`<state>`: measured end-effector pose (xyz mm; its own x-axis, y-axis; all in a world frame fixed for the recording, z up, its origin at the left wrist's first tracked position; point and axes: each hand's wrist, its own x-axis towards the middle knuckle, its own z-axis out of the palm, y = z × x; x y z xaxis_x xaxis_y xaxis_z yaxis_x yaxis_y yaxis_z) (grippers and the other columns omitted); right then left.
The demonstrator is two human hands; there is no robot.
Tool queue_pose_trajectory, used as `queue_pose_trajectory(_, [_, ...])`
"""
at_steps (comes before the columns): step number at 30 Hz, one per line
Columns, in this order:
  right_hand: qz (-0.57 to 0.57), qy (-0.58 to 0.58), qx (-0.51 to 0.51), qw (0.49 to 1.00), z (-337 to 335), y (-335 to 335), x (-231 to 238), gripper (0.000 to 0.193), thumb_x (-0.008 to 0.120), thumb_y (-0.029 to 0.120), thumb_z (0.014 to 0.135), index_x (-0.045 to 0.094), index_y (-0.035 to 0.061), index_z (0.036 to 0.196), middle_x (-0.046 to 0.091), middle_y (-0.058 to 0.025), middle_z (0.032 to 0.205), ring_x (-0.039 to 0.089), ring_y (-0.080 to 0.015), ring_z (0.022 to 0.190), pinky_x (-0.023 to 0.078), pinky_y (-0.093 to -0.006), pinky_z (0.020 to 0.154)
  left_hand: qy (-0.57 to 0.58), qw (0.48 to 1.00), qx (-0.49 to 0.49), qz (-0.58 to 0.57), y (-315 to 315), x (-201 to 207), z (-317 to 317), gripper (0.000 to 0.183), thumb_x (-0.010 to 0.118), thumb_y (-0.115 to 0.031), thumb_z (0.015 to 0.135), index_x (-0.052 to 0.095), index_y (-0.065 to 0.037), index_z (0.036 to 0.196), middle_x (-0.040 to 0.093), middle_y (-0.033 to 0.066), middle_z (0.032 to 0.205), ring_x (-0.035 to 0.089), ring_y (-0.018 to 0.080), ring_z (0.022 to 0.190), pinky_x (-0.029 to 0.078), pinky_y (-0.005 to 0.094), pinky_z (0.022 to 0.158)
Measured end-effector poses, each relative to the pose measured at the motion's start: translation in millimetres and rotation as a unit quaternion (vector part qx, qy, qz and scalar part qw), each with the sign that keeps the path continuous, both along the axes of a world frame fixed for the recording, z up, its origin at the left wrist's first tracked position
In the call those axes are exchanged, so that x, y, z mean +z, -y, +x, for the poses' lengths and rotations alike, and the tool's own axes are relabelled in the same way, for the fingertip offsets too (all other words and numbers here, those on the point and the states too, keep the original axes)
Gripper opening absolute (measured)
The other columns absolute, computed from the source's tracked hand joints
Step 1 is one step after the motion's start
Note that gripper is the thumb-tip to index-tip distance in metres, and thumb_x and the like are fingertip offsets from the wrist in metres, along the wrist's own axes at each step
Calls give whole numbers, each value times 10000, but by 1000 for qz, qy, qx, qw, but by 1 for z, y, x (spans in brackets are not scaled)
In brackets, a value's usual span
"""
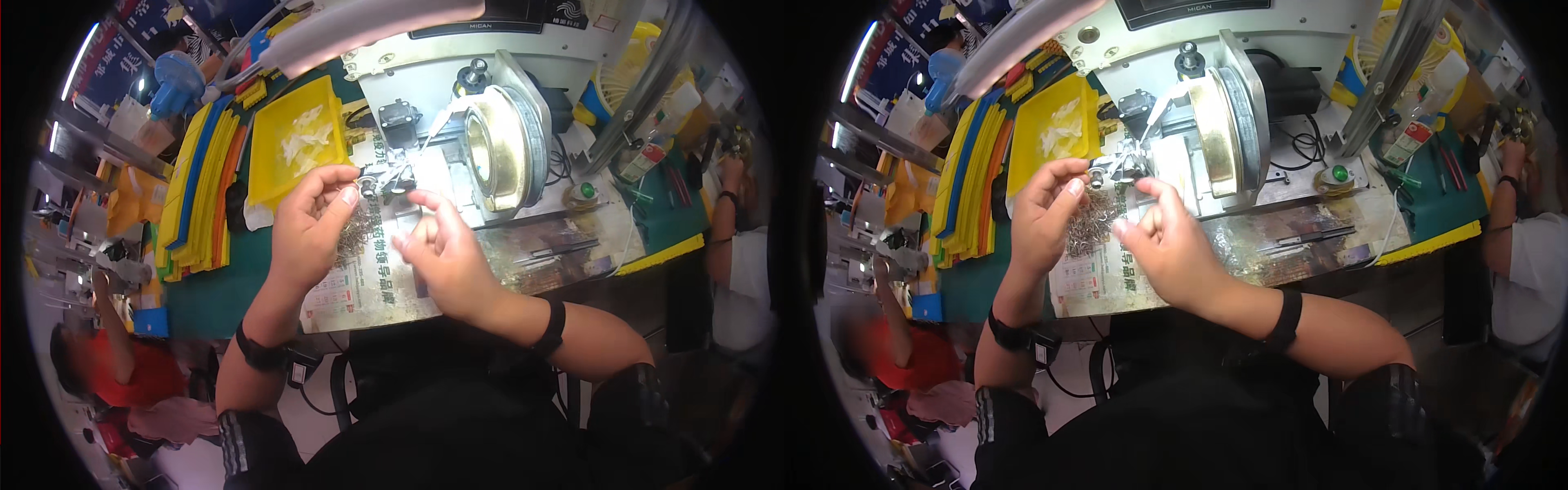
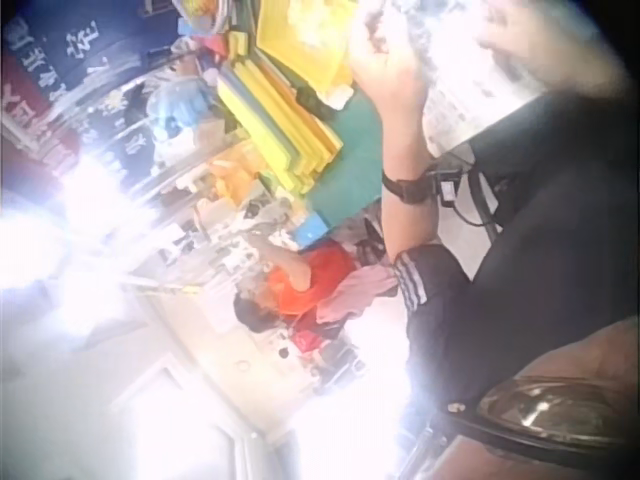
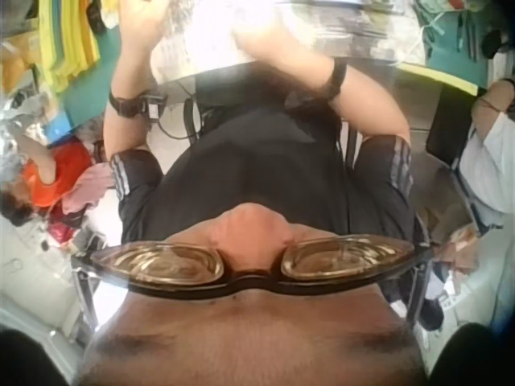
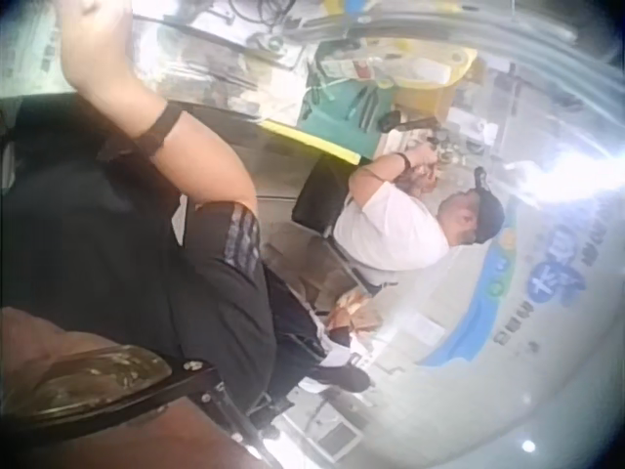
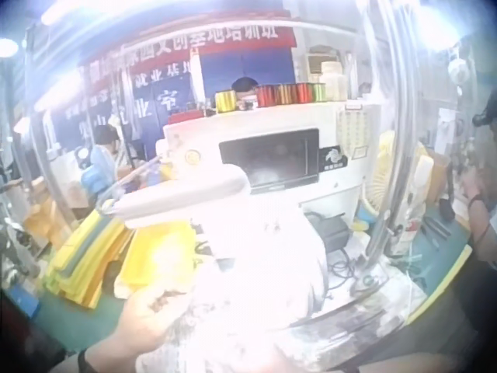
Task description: Assembling small metal components using a machine and glue at a workbench.
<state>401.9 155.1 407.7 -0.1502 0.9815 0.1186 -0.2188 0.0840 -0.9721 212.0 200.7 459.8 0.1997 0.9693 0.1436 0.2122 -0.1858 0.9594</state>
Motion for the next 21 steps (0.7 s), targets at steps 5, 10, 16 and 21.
queue_pose_trajectory(5, [-6, -99, -109, 989, -8, -29, 13, 498, 608, 101, 987, 401, -80, 1403, 554, 5, 734, 462, -45, 614, 385, -214, 559, 17, 999, 1, 47, -12, -5, 0, 259, 599, -56, 980, 609, 39, 1220, 645, 51, 1084, 591, 85, 946, 464, 231, 875])
queue_pose_trajectory(10, [-23, -238, -78, 968, -20, -42, 18, 241, 570, 122, 1020, 601, -27, 1207, 531, 38, 724, 427, -19, 592, 343, -194, 525, -64, 991, -12, 118, -42, 10, 7, 213, 598, -133, 994, 676, 24, 1117, 684, 79, 1084, 622, 130, 999, 481, 263, 871])
queue_pose_trajectory(16, [-122, -284, -122, 943, -17, -35, 6, 141, 552, 151, 1035, 587, 18, 1068, 460, 32, 671, 392, -65, 515, 334, -223, 475, -80, 980, -184, 18, -88, 20, 21, 190, 670, -136, 935, 761, 15, 1005, 733, 95, 1123, 657, 149, 1027, 488, 282, 946])
queue_pose_trajectory(21, [-212, -271, -141, 928, -18, -56, 5, 147, 531, 151, 1040, 563, 26, 1110, 459, 30, 683, 371, -67, 510, 301, -230, 470, 40, 927, -339, -158, -117, 4, 30, 166, 694, -136, 913, 755, 5, 976, 688, 174, 1243, 634, 200, 1125, 473, 338, 1000])
